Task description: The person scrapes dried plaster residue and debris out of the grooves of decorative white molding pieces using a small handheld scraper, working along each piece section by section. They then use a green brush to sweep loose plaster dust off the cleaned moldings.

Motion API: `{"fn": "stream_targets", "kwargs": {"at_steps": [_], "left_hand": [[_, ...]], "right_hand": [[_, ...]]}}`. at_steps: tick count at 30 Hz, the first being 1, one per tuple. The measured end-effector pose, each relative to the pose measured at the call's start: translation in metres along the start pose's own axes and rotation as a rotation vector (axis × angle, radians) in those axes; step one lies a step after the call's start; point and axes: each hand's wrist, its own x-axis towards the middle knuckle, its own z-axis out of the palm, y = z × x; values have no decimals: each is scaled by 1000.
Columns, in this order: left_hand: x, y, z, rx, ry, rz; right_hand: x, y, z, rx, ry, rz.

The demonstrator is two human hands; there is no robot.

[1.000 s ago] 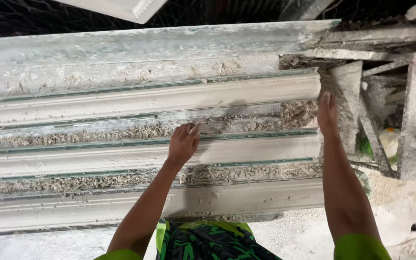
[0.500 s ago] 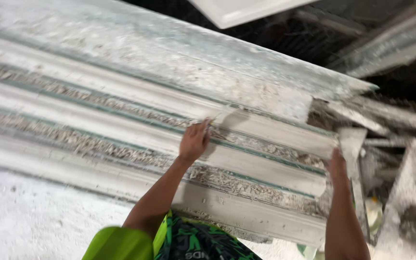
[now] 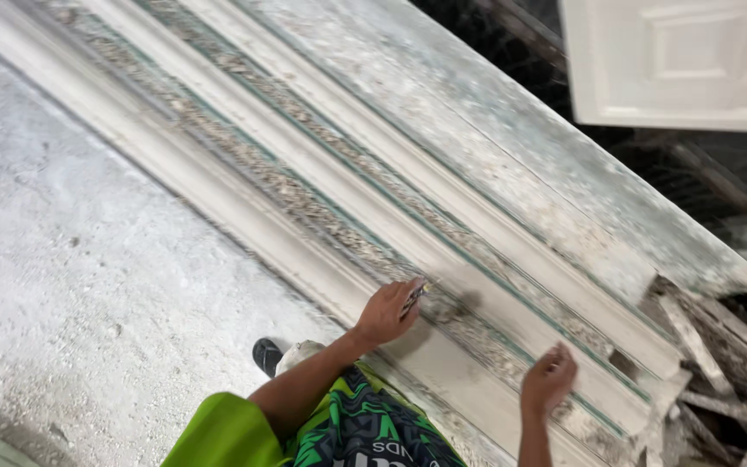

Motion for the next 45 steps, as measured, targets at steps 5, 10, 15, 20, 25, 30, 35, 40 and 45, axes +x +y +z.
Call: {"fn": "stream_targets", "kwargs": {"at_steps": [5, 10, 15, 20, 25, 30, 35, 40, 45], "left_hand": [[-57, -29, -121, -29, -63, -227], [-107, -89, -270, 2, 35, -357], [-176, -120, -424, 129, 208, -649], [-248, -125, -521, 193, 541, -1003], [-276, -136, -537, 92, 741, -1144], [-257, -176, -555, 3, 806, -1040], [-212, -261, -621, 111, 630, -715], [-155, -360, -691, 154, 567, -810], [-119, -458, -775, 409, 792, -597]], "right_hand": [[-82, -140, 74, 306, -265, -164], [-172, -310, 143, 669, -622, -95], [-263, -473, 200, 533, -967, -203], [-334, -597, 254, 497, -1287, -554], [-398, -687, 309, 688, -1638, -460], [-448, -766, 360, 831, -1842, -49], [-469, -882, 419, 936, -1955, 626], [-477, -1032, 466, 1057, -1995, 856], [-479, -1135, 513, 973, -1962, 757]]}}
